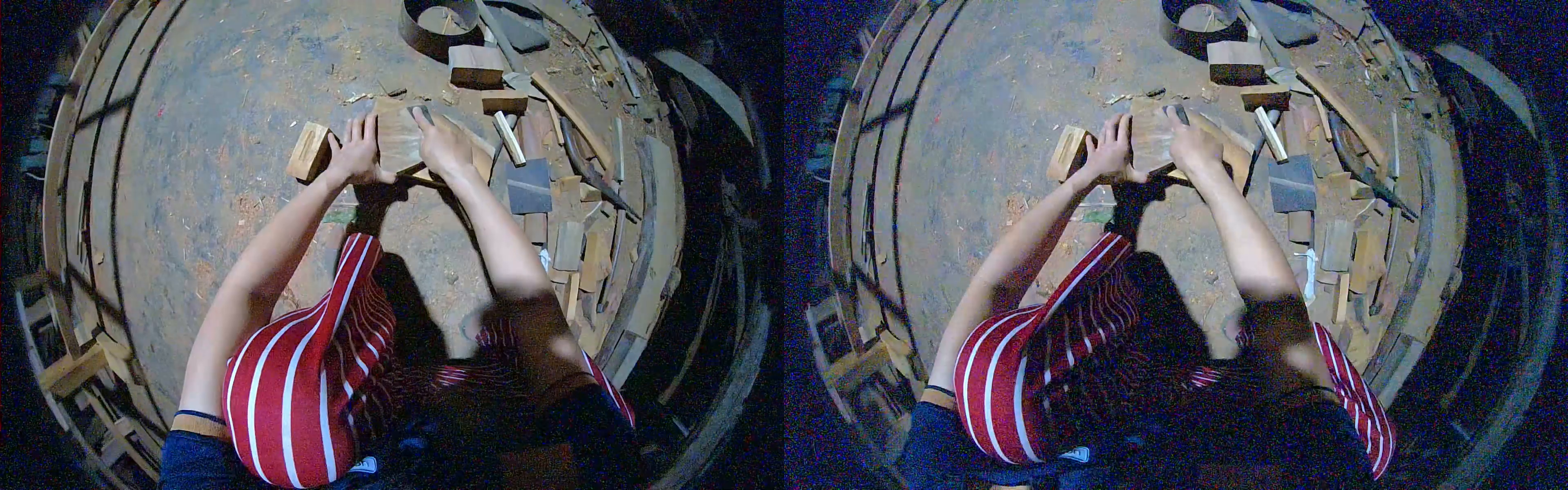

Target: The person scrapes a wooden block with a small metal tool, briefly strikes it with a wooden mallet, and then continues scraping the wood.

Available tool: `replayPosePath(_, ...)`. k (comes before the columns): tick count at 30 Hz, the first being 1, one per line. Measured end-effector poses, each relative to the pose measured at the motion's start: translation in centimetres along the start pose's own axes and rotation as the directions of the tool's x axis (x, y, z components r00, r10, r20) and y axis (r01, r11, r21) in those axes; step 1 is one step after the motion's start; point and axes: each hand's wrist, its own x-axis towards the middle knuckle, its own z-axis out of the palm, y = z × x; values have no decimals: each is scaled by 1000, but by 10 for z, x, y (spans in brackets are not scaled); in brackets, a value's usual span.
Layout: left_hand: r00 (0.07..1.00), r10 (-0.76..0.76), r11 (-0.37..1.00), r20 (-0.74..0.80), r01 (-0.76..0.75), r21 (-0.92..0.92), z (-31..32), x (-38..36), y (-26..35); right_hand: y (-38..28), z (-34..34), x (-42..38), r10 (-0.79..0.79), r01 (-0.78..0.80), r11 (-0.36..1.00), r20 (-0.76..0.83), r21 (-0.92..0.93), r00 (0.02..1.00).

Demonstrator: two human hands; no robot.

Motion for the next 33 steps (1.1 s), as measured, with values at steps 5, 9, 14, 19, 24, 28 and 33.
replayPosePath(5, 1000, 19, 1000, 17, -20, 4, -8, -6, 5, 9, 2, -15, -86, 83, 995, -38, -59, 996)
replayPosePath(9, 999, 3, 1000, 50, -3, -5, -11, -6, 6, 1, -7, -41, -16, 27, 995, 113, -97, 993)
replayPosePath(14, 996, -9, 999, -93, 13, 50, 13, 5, -5, -6, 7, 9, -26, 25, 998, -31, -60, 999)
replayPosePath(19, 997, -26, 1000, 77, 26, 5, -13, -6, 8, -3, 0, -20, -60, 59, 991, -4, -117, 998)
replayPosePath(24, 998, -7, 999, 57, 9, -39, -9, -7, 5, 4, 1, -70, -47, 56, 996, 130, -65, 990)
replayPosePath(28, 998, -8, 1000, 57, 9, -22, -12, -5, 8, -9, -2, -31, -22, 30, 995, 84, -95, 996)
replayPosePath(33, 999, -32, 999, 35, 32, -4, -2, 2, 3, -9, 13, -23, -48, 45, 995, -33, -88, 998)
